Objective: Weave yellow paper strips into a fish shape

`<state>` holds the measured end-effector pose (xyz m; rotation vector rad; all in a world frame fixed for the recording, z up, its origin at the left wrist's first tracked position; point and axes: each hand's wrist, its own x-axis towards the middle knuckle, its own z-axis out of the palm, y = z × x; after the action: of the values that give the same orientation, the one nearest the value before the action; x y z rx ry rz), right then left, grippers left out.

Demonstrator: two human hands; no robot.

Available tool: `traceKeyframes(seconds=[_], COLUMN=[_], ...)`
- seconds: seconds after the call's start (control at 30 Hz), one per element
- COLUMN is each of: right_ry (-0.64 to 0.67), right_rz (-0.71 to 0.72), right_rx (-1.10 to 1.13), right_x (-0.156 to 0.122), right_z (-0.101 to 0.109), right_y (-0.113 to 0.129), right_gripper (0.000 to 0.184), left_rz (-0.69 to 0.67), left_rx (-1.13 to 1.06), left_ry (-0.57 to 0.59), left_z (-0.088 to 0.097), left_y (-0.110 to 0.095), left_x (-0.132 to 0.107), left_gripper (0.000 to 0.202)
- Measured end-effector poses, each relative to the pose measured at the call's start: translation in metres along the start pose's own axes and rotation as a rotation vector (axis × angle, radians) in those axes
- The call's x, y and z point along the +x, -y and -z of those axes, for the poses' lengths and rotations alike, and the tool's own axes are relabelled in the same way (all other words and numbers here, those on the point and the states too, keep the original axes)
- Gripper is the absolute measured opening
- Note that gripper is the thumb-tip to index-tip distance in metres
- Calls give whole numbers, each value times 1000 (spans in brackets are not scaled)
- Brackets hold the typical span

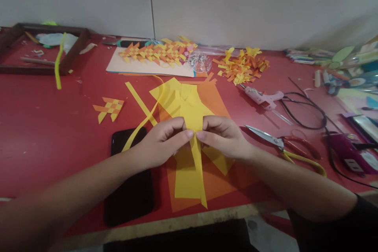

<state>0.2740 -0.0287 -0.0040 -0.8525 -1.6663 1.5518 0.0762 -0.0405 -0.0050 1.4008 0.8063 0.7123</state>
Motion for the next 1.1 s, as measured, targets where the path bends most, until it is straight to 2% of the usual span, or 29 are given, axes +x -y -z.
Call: traceKeyframes(seconds=[0.17, 0.4, 0.53, 0.7, 0.93, 1.1], right_ry=[-58, -111, -62, -1, -48, -106], right_rz=[30, 37, -11, -30, 15, 42], right_rx=[4, 39, 66, 53, -1, 10], right_x=[1, 3, 2, 0, 0, 3], right_z=[1, -1, 1, 1, 0, -1], right_y=[-3, 1, 1, 0, -1, 1], right_gripper=[29, 29, 33, 31, 29, 28], left_rz=[51, 37, 45, -12, -20, 22], left_rx=[-33, -33, -10, 12, -6, -77], left_ry=[-94, 32, 13, 8, -43, -90], left_z=[0, -2, -2, -1, -1, -1], left_y=[0, -3, -2, -2, 2, 1], left_x=[1, -1, -1, 0, 0, 1], left_gripper=[23, 26, 24, 23, 21, 25])
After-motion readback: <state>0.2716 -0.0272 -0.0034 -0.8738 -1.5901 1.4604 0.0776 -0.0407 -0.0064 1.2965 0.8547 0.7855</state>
